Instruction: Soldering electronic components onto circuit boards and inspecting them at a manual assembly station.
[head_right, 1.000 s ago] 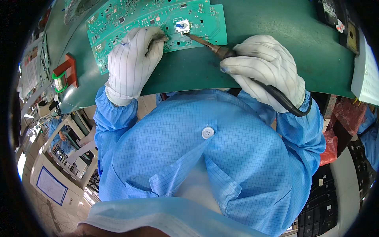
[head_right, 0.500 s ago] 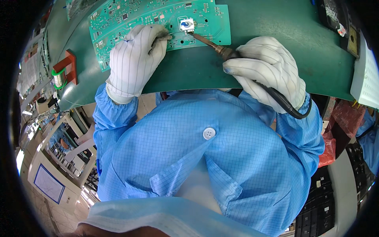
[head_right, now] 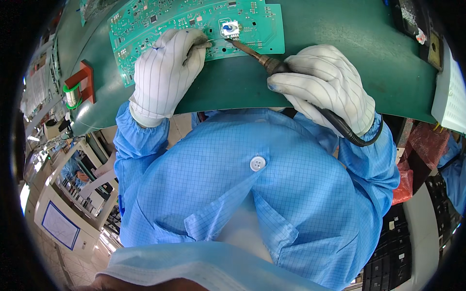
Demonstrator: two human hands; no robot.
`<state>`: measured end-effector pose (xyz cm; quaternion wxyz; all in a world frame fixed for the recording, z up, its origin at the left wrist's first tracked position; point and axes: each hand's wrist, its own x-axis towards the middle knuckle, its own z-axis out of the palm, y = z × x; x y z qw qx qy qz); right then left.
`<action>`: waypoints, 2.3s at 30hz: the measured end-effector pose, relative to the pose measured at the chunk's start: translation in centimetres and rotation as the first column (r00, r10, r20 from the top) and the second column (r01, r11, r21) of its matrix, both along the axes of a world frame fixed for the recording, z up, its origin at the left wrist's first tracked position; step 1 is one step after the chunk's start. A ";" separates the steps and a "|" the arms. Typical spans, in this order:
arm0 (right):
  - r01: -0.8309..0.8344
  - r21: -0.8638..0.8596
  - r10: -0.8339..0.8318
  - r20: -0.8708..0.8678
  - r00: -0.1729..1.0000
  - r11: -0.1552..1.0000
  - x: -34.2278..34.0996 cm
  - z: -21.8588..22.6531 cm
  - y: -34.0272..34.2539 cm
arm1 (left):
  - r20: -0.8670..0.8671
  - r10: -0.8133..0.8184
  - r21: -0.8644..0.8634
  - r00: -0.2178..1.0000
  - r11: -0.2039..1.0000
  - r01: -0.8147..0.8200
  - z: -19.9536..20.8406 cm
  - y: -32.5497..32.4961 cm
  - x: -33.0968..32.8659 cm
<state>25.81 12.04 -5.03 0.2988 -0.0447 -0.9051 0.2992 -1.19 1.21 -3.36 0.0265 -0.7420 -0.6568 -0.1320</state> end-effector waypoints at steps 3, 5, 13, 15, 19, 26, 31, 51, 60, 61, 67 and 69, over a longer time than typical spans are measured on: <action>-0.007 0.023 0.007 0.005 1.000 1.000 0.0 0.0 0.0 | -0.003 -0.010 0.014 1.000 1.000 0.010 -0.1 0.0 0.0; -0.012 0.034 0.012 0.009 1.000 0.999 0.0 0.0 0.0 | -0.009 -0.011 0.019 1.000 1.000 0.011 -0.2 0.0 0.0; 0.010 0.036 -0.010 0.018 1.000 0.999 0.0 0.2 -0.2 | -0.047 -0.019 0.014 0.999 1.000 0.019 -0.2 0.1 0.0; 0.001 0.028 -0.001 0.027 1.000 1.000 0.0 0.1 -0.2 | -0.044 -0.029 0.009 0.999 1.000 0.030 -0.2 0.1 0.1; 0.012 0.037 -0.013 0.029 1.000 0.999 0.1 0.1 -0.3 | -0.047 -0.027 0.014 0.999 1.000 0.028 -0.2 0.0 0.2; 0.106 0.059 -0.103 -0.049 0.993 0.993 0.0 -0.1 -0.5 | -0.035 -0.013 0.021 0.999 1.000 0.014 -0.1 0.1 0.2; 0.104 0.035 -0.102 -0.051 0.993 0.994 -0.1 -0.3 -0.6 | -0.044 0.054 -0.087 0.998 0.995 -0.057 0.4 -0.3 0.6; 0.889 -0.031 -0.874 -0.202 0.443 0.457 10.4 -2.0 4.2 | 0.090 -0.069 0.010 0.994 0.998 0.068 -0.6 2.0 5.9; 0.893 -0.142 -0.890 -0.244 0.386 0.427 9.9 -1.9 4.3 | 0.099 -0.099 0.061 0.990 0.994 0.093 -0.2 1.9 6.5; 0.904 -0.077 -0.893 -0.212 0.397 0.420 9.5 -1.6 4.1 | 0.189 -0.102 0.011 0.977 0.995 0.102 0.4 1.7 6.2; 0.809 -0.314 -0.865 -0.246 0.437 0.498 5.1 -0.4 1.2 | 0.790 0.317 -0.292 0.525 0.947 -0.133 5.6 -1.0 3.2; 0.741 -0.429 -0.856 -0.220 0.469 0.516 3.6 -0.7 0.1 | 0.826 0.359 -0.295 0.434 0.932 -0.210 6.9 -2.0 1.4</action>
